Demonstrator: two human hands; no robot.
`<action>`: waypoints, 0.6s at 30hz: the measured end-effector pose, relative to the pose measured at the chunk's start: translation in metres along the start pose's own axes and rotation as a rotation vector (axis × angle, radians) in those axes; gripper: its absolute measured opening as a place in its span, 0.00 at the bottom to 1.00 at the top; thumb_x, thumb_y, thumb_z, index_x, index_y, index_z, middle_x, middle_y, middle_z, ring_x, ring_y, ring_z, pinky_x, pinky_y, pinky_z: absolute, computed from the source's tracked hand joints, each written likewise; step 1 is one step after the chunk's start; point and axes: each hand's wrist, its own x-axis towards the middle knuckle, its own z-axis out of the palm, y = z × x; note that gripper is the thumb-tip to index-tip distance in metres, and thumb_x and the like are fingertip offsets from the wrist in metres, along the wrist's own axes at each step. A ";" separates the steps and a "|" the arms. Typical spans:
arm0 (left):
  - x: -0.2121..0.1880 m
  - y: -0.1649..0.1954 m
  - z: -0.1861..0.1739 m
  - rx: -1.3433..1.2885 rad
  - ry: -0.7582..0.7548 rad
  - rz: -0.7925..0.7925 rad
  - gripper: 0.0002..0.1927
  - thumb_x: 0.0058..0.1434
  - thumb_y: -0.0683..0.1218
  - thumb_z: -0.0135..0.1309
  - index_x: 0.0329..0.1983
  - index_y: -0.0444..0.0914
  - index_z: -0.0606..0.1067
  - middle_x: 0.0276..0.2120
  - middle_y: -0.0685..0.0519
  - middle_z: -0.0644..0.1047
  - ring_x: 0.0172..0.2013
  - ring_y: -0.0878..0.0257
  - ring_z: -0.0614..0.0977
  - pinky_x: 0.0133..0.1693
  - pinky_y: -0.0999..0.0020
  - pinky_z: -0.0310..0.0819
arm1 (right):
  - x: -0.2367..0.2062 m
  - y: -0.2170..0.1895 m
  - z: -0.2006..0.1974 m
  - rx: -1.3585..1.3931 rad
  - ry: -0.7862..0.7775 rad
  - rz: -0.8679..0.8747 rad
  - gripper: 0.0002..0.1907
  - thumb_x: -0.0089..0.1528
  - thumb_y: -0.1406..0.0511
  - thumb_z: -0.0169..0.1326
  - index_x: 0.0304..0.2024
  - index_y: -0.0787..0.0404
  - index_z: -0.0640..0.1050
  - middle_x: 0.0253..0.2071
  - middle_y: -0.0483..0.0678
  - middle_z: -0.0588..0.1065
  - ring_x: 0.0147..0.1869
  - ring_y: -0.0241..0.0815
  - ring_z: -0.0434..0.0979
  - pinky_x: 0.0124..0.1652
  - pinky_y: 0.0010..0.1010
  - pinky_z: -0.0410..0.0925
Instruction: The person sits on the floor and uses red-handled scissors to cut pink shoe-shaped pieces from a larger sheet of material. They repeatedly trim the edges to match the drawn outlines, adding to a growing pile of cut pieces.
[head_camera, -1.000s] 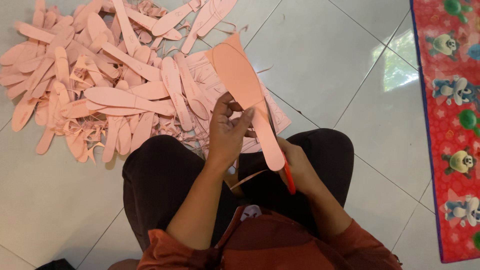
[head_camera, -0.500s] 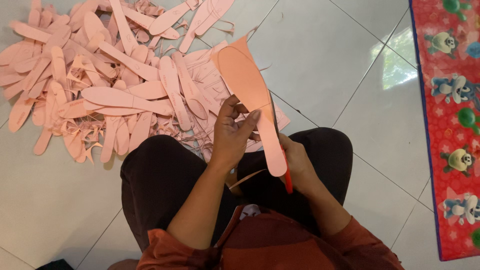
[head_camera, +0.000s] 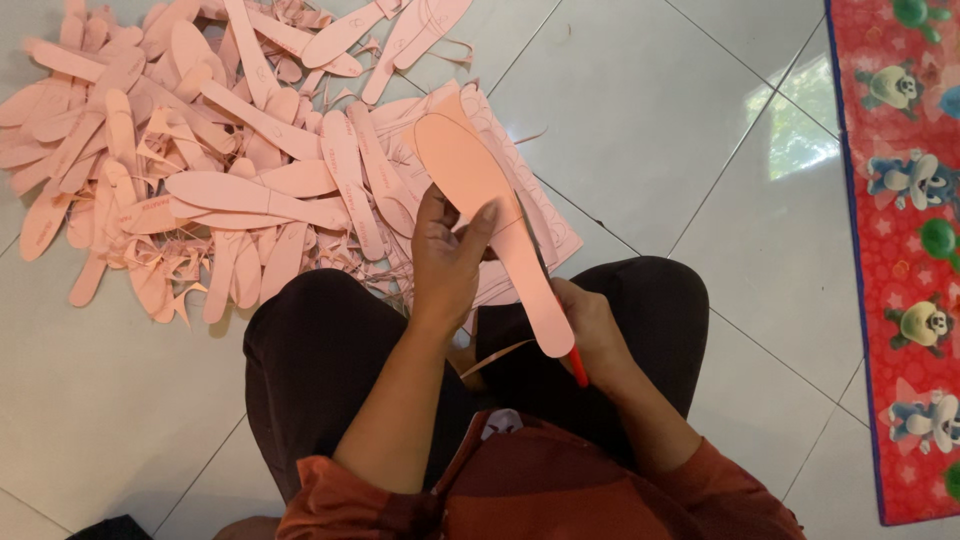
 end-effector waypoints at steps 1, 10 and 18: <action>0.001 0.000 -0.001 0.019 -0.002 -0.020 0.21 0.67 0.42 0.57 0.61 0.34 0.68 0.47 0.49 0.77 0.41 0.66 0.83 0.37 0.69 0.84 | 0.000 -0.003 -0.001 0.004 -0.021 0.007 0.16 0.63 0.63 0.52 0.47 0.68 0.79 0.25 0.48 0.78 0.27 0.35 0.76 0.29 0.27 0.70; -0.010 -0.012 0.006 -0.030 -0.135 -0.097 0.21 0.67 0.43 0.58 0.61 0.35 0.68 0.49 0.48 0.79 0.37 0.67 0.81 0.34 0.71 0.78 | 0.003 -0.023 -0.012 0.142 -0.096 -0.427 0.34 0.63 0.63 0.56 0.69 0.68 0.64 0.46 0.52 0.79 0.45 0.40 0.80 0.43 0.31 0.71; -0.009 -0.010 0.006 -0.071 -0.105 -0.114 0.22 0.66 0.43 0.59 0.60 0.35 0.68 0.50 0.49 0.78 0.37 0.67 0.82 0.34 0.72 0.79 | 0.001 -0.009 -0.008 -0.026 -0.010 -0.106 0.19 0.61 0.61 0.56 0.47 0.70 0.78 0.27 0.52 0.80 0.29 0.38 0.80 0.32 0.31 0.72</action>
